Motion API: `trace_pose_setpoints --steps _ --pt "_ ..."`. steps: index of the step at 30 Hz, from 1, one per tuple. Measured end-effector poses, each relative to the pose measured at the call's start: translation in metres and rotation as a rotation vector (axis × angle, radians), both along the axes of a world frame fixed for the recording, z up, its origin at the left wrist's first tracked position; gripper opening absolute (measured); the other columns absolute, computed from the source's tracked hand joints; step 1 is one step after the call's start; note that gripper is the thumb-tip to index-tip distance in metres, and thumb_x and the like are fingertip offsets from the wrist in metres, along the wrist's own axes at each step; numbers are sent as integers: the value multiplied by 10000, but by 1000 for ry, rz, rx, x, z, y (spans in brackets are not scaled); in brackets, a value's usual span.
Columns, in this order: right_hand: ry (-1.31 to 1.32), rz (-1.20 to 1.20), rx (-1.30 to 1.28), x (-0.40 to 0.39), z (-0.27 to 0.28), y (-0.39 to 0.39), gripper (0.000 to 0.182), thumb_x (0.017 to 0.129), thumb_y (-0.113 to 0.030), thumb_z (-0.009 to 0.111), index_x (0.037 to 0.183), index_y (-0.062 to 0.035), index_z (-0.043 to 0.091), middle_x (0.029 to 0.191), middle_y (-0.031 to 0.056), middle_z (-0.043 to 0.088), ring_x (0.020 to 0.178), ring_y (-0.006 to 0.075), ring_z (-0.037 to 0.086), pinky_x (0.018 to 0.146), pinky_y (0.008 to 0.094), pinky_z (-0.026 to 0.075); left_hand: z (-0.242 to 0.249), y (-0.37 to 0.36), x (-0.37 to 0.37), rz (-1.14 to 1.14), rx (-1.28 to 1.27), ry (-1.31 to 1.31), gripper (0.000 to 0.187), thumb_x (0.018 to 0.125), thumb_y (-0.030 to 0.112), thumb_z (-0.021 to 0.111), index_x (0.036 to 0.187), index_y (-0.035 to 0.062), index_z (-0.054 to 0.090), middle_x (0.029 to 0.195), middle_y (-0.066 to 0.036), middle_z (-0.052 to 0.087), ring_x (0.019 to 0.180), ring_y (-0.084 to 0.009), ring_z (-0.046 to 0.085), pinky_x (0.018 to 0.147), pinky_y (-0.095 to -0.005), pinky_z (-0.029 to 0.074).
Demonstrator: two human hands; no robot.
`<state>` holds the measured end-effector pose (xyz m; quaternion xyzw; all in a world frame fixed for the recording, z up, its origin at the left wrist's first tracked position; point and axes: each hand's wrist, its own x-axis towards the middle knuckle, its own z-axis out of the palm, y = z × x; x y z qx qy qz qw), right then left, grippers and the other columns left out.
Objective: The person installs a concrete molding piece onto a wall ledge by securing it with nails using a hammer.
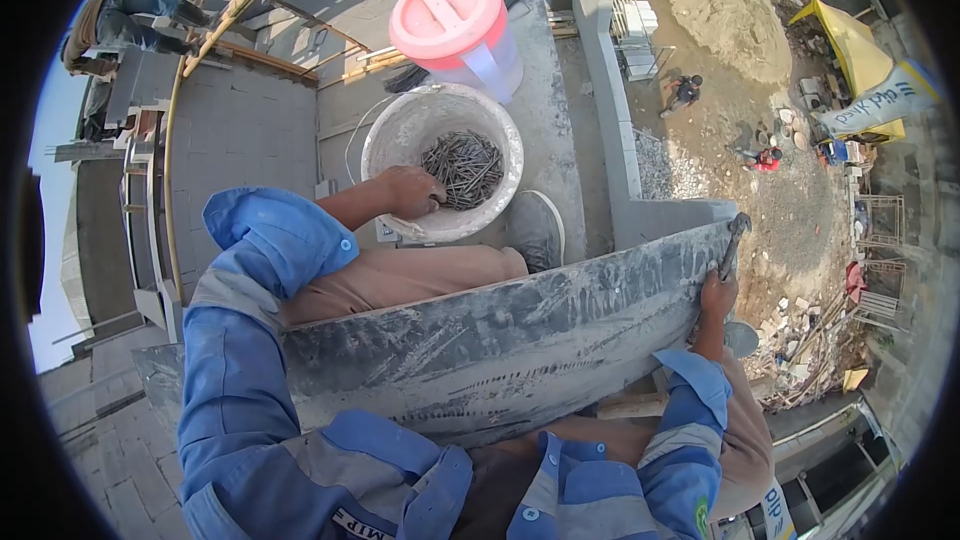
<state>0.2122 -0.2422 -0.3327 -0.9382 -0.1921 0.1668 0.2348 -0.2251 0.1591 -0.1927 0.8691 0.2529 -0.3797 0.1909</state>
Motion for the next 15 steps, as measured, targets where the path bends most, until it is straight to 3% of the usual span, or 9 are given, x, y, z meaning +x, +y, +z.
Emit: trace_pose_setpoints --steps 3,6,8,10,12,15 --pt "-18 16 34 0 -1 -1 443 870 -310 634 1073 83 659 969 299 676 936 466 648 828 489 492 9 4 11 3 -39 43 310 884 336 609 1158 227 704 1143 -147 684 1124 -336 620 985 -483 465" --pt "-53 6 -14 1 -6 -4 454 870 -318 640 1084 83 658 969 296 678 938 461 650 824 489 493 14 15 27 73 -31 -83 383 868 345 629 1232 226 658 1114 -163 684 1113 -351 619 969 -498 468" --pt "-49 9 -2 1 -8 -6 454 870 -317 639 1090 80 658 970 296 678 943 462 650 827 489 493 11 18 34 136 153 -303 470 849 347 649 1297 213 595 1080 -170 684 1096 -368 618 961 -499 469" --pt "-44 18 20 2 -11 -5 454 871 -316 638 1096 77 658 971 297 678 947 462 649 831 490 493 -4 21 35 110 178 -268 512 835 325 651 1317 185 553 1081 -169 680 1094 -374 614 968 -489 467" --pt "-44 26 -17 4 -11 -6 445 873 -313 633 1117 58 661 994 292 679 975 459 646 848 482 493 -20 23 39 100 147 -73 482 799 285 656 1261 157 605 1096 -170 676 1105 -356 615 974 -470 469" --pt "-84 21 -54 2 -9 -7 429 872 -307 628 1131 33 667 1028 276 680 996 451 641 869 478 489 -27 32 38 139 -13 -4 454 762 254 661 1201 140 663 1149 -169 669 1128 -336 610 983 -460 467"
